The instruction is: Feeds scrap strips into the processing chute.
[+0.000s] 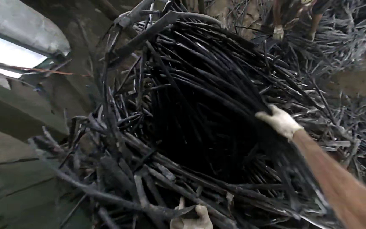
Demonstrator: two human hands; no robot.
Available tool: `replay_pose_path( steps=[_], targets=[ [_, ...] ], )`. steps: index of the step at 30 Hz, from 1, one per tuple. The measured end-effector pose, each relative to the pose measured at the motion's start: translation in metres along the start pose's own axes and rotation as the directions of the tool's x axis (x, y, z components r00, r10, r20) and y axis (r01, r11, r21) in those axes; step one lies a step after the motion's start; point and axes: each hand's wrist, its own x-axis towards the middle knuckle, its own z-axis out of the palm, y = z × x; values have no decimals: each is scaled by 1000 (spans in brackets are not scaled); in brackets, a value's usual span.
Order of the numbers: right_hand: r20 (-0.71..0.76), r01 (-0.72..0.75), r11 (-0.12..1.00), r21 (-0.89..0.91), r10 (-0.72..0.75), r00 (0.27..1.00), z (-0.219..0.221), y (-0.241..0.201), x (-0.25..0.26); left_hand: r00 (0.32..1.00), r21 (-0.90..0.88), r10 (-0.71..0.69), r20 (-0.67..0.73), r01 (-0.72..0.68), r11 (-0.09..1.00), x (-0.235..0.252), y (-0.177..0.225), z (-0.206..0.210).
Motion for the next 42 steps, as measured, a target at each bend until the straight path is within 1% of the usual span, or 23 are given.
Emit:
replay_pose_path(
  steps=[3,5,7,11,13,16,19,21,23,26,28,31,33,34,36,38,39,40,41,42],
  targets=[
    [76,38,986,-164,-25,997,39,-13,-70,999,16,28,21,-28,999,2,-2,-2],
    [78,70,961,-266,-51,996,65,-18,-101,999,27,33,27,-34,999,2,-2,-3],
    [24,78,946,-316,-74,997,86,-15,-108,999,8,36,8,-36,999,2,-3,-3],
    [-32,8,923,-384,-22,999,102,-18,-102,999,-5,26,-23,-26,1000,2,-2,-3],
    [-107,-27,914,-405,-18,994,116,-25,-117,1000,-11,25,-18,-25,1000,3,-1,-7],
    [-234,-56,899,-434,-53,971,156,-27,-139,999,22,38,12,-38,999,3,3,-15],
    [-227,-65,897,-437,-40,973,182,-22,-135,999,19,37,12,-37,999,3,2,-18],
    [-238,-52,902,-429,-57,969,176,-16,-123,999,9,48,3,-48,999,3,-1,-11],
    [-222,-29,916,-399,-65,973,155,-14,-113,999,-3,34,-5,-34,999,5,-4,-6],
    [-78,-30,933,-358,2,997,125,-11,-97,1000,-20,18,7,-18,1000,4,-2,-7],
    [-31,-34,945,-325,25,999,117,-11,-91,999,-9,35,19,-35,999,8,0,-11],
    [-37,-23,965,-262,14,999,115,-6,-87,996,-8,53,71,-52,999,8,-3,-16],
    [-30,-12,974,-227,6,1000,111,-3,-84,988,-62,55,143,-46,997,12,-1,-39],
    [-14,-10,978,-208,7,1000,107,-4,-84,983,-130,55,177,-31,991,15,-1,-56],
    [2,-13,983,-184,13,1000,98,-9,-90,980,-328,57,191,9,945,14,-1,-98],
    [-8,-19,984,-177,18,1000,93,-14,-108,978,-493,71,195,35,869,8,8,-147],
    [-16,-18,983,-181,16,1000,95,-15,-125,969,-579,103,223,47,814,5,15,-169],
    [-22,-20,984,-178,16,1000,99,-13,-152,950,-662,164,264,55,748,4,21,-188],
    [-23,-20,983,-184,16,1000,102,-9,-186,923,-722,233,307,66,689,5,31,-201],
    [-19,-13,980,-199,9,1000,103,-3,-223,881,-756,298,369,97,648,6,44,-211]
  ],
)
